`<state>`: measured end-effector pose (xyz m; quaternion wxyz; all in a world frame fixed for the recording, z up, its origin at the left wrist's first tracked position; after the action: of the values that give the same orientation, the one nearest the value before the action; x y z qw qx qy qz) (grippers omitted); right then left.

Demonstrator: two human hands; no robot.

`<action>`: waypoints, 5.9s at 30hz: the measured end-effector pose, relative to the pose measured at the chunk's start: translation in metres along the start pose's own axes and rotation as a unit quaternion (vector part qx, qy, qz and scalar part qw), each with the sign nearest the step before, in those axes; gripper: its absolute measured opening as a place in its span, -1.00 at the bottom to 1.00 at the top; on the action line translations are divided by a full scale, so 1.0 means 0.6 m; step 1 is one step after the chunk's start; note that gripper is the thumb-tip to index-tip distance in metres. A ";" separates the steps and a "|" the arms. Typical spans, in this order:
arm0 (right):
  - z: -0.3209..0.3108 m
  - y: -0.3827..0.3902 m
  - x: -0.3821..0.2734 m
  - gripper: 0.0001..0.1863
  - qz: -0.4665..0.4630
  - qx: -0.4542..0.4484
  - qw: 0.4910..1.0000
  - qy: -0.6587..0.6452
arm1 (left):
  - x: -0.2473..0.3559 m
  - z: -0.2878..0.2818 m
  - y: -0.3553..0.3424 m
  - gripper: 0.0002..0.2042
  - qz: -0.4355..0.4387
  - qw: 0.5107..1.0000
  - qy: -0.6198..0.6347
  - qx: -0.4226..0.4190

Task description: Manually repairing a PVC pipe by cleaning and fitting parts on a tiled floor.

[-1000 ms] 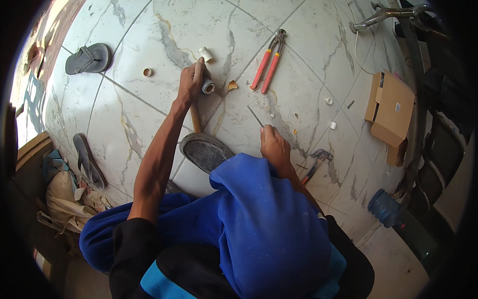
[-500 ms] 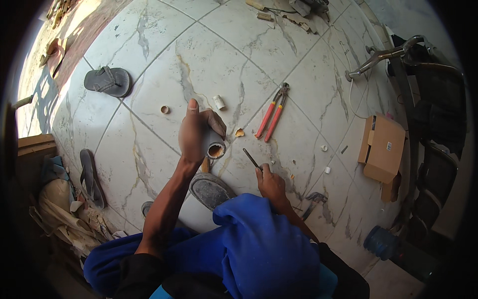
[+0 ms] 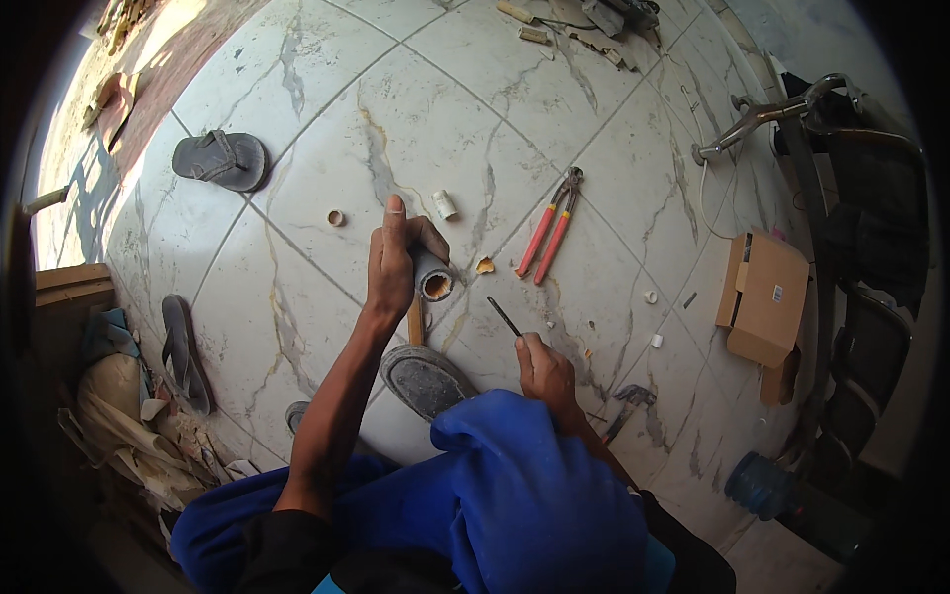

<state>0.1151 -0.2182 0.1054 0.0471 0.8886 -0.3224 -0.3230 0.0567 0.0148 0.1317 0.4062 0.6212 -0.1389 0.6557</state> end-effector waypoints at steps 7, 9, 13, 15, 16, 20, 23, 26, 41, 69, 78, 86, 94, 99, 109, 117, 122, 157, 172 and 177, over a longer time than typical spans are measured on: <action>0.003 -0.052 -0.046 -0.78 -0.068 -0.005 0.997 0.026 | -0.165 -0.032 -0.080 -0.43 0.032 0.962 -0.267 0.042; 0.032 -0.068 -0.047 -0.78 -0.093 -0.035 0.994 0.042 | -0.164 -0.028 -0.083 -0.51 0.080 0.933 -0.347 0.045; 0.057 -0.081 -0.038 -0.79 -0.093 -0.054 0.994 0.026 | -0.170 -0.013 -0.089 -0.51 0.097 0.925 -0.364 0.040; 0.066 -0.080 -0.029 -0.79 -0.100 -0.035 0.994 0.010 | -0.169 -0.011 -0.090 -0.52 0.109 0.917 -0.383 0.029; 0.067 -0.079 -0.030 -0.79 -0.112 -0.019 0.994 0.000 | -0.168 -0.010 -0.089 -0.52 0.122 0.910 -0.397 0.024; 0.072 -0.074 -0.032 -0.79 -0.077 -0.064 0.995 0.003 | -0.163 -0.002 -0.087 -0.55 0.126 0.898 -0.421 0.015; 0.079 -0.083 -0.030 -0.80 -0.073 -0.067 0.994 0.054 | -0.155 0.011 -0.085 -0.60 0.136 0.879 -0.457 -0.024; 0.092 -0.097 -0.036 -0.84 -0.086 -0.049 0.991 0.089 | -0.155 0.010 -0.087 -0.62 0.133 0.877 -0.460 -0.025; 0.123 -0.130 -0.065 -0.86 -0.122 -0.076 0.977 0.160 | -0.162 0.006 -0.086 -0.61 0.163 0.872 -0.461 -0.005; 0.130 -0.129 -0.069 -0.86 -0.086 -0.104 0.975 0.175 | -0.176 0.012 -0.088 -0.64 0.216 0.894 -0.388 -0.055; 0.132 -0.150 -0.065 -0.77 -0.075 -0.045 0.993 0.083 | -0.166 0.012 -0.095 -0.68 0.170 0.905 -0.391 -0.012; 0.122 -0.129 -0.071 -0.76 -0.064 -0.049 0.993 0.087 | -0.160 -0.034 -0.082 -0.71 -0.019 0.836 -0.482 0.262; 0.119 -0.127 -0.066 -0.73 -0.087 -0.005 0.994 0.070 | -0.180 -0.031 -0.085 -0.62 -0.055 0.840 -0.446 0.304; 0.113 -0.097 -0.060 -0.72 -0.032 -0.058 0.990 0.125 | -0.183 -0.044 -0.090 -0.62 -0.048 0.856 -0.404 0.320; 0.111 -0.090 -0.049 -0.77 -0.035 -0.072 0.982 0.169 | -0.181 -0.036 -0.105 -0.59 -0.057 0.838 -0.465 0.280; 0.128 -0.090 -0.048 -0.77 -0.006 -0.124 0.973 0.193 | -0.184 -0.049 -0.102 -0.62 -0.057 0.822 -0.498 0.271; 0.119 -0.082 -0.050 -0.76 -0.022 -0.096 0.974 0.203 | -0.179 -0.036 -0.105 -0.62 -0.056 0.821 -0.509 0.254; 0.139 -0.116 -0.056 -0.69 -0.022 -0.085 0.977 0.193 | -0.192 -0.038 -0.085 -0.71 -0.038 0.841 -0.470 0.264; 0.123 -0.136 -0.060 -0.64 -0.025 -0.069 0.993 0.094 | -0.175 -0.014 -0.106 -0.69 0.011 0.816 -0.518 0.257; 0.135 -0.123 -0.056 -0.60 -0.010 -0.054 0.998 0.028 | -0.167 -0.012 -0.089 -0.69 -0.021 0.817 -0.508 0.272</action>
<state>0.0865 -0.1298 0.0382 0.1008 0.8964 -0.2941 -0.3158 0.0791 0.0175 0.0198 0.1060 0.9539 -0.1283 0.2497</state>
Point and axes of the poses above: each hand's wrist, its own y-axis away from the middle knuckle, its own z-axis out of the palm, x = y × z, the point moved 7 cm from there along -y, towards the middle knuckle, and after that the axes turned 10 degrees about -z, right-handed, at the moved point
